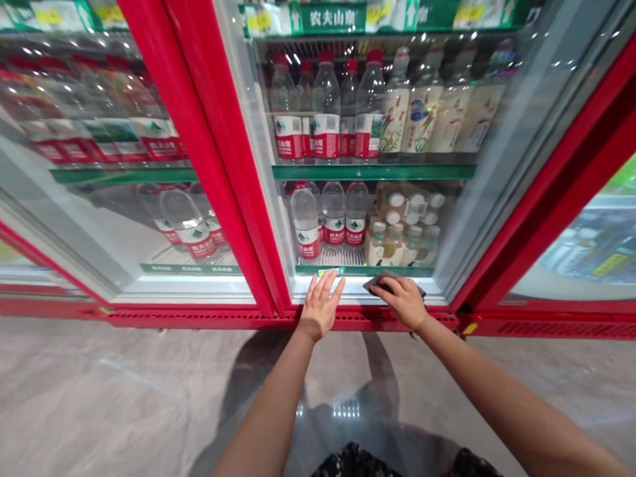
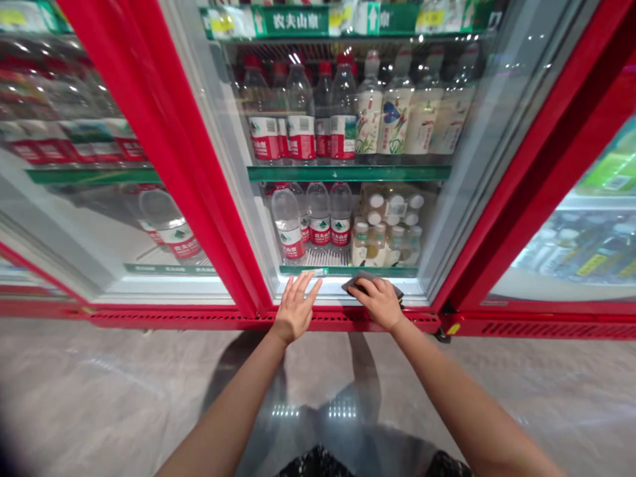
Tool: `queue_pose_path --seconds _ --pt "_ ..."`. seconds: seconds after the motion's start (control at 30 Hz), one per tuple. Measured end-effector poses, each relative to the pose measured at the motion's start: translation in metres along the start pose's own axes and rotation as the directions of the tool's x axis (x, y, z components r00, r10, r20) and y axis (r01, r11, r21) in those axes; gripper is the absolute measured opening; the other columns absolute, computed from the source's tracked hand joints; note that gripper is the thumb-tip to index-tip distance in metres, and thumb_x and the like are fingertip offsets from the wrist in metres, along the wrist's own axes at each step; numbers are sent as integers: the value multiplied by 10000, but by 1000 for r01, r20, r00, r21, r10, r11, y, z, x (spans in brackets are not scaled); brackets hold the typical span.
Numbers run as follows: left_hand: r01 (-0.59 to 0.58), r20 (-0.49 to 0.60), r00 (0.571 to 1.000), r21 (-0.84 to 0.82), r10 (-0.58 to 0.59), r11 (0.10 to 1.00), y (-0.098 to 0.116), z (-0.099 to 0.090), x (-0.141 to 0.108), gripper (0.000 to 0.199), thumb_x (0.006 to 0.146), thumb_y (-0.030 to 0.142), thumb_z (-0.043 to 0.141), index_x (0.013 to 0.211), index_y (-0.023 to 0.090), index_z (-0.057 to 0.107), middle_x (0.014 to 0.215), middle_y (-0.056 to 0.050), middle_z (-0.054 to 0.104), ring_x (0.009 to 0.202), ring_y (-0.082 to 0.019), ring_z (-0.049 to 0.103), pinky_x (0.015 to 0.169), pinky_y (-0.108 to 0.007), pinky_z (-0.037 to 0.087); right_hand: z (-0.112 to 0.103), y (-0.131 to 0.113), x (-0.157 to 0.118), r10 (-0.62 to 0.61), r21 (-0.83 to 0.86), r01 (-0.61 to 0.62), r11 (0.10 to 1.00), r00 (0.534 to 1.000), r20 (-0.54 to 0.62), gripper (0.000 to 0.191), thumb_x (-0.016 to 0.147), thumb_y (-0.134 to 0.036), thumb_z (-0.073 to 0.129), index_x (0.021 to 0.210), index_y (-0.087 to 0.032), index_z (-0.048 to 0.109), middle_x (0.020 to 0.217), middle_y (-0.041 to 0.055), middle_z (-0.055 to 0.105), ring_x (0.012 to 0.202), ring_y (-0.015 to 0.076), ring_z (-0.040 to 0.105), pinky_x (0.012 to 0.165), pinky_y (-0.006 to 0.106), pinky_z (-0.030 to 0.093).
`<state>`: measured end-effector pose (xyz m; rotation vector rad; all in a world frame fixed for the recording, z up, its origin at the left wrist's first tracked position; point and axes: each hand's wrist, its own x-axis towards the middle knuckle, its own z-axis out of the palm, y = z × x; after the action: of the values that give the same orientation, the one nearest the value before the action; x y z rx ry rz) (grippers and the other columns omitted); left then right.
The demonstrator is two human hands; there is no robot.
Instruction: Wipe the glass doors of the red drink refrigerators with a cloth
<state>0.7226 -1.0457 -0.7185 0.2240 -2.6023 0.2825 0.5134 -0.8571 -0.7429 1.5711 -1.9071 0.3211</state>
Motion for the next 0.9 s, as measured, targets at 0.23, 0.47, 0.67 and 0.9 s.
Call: queue_pose_path --seconds 0.23,0.47,0.67,0.9 --pt "-50 11 999 -44 51 998 21 15 19 821 853 116 555 1608 195 243 1674 -130 250 1561 -298 171 1274 -532 140 2 -3 6 -56 73 50 996 996 71 362 966 -228 583 1275 -391 680 1251 27 664 979 220 523 818 357 401" --pt "-159 101 981 -57 164 986 37 34 23 825 830 110 549 1601 187 265 1686 -101 215 1572 -275 123 1280 -511 79 0 27 -32 257 83 -254 964 966 -30 427 883 -131 632 1252 -337 696 1208 71 637 1008 245 524 892 377 447" --pt "-157 107 981 -38 160 987 45 47 30 826 836 128 550 1605 217 262 1685 -80 217 1571 -264 137 1281 -511 62 -1 34 -30 86 87 -93 992 993 77 360 908 -183 607 1229 -331 675 1217 59 635 945 232 527 795 349 466" --pt "-192 30 981 -46 194 980 49 56 27 845 841 146 576 1611 232 240 1684 -80 209 1573 -283 108 1283 -520 54 -12 60 -52 635 239 -600 764 764 -111 347 744 -118 623 1082 -199 624 1163 121 549 1092 283 492 957 426 467"
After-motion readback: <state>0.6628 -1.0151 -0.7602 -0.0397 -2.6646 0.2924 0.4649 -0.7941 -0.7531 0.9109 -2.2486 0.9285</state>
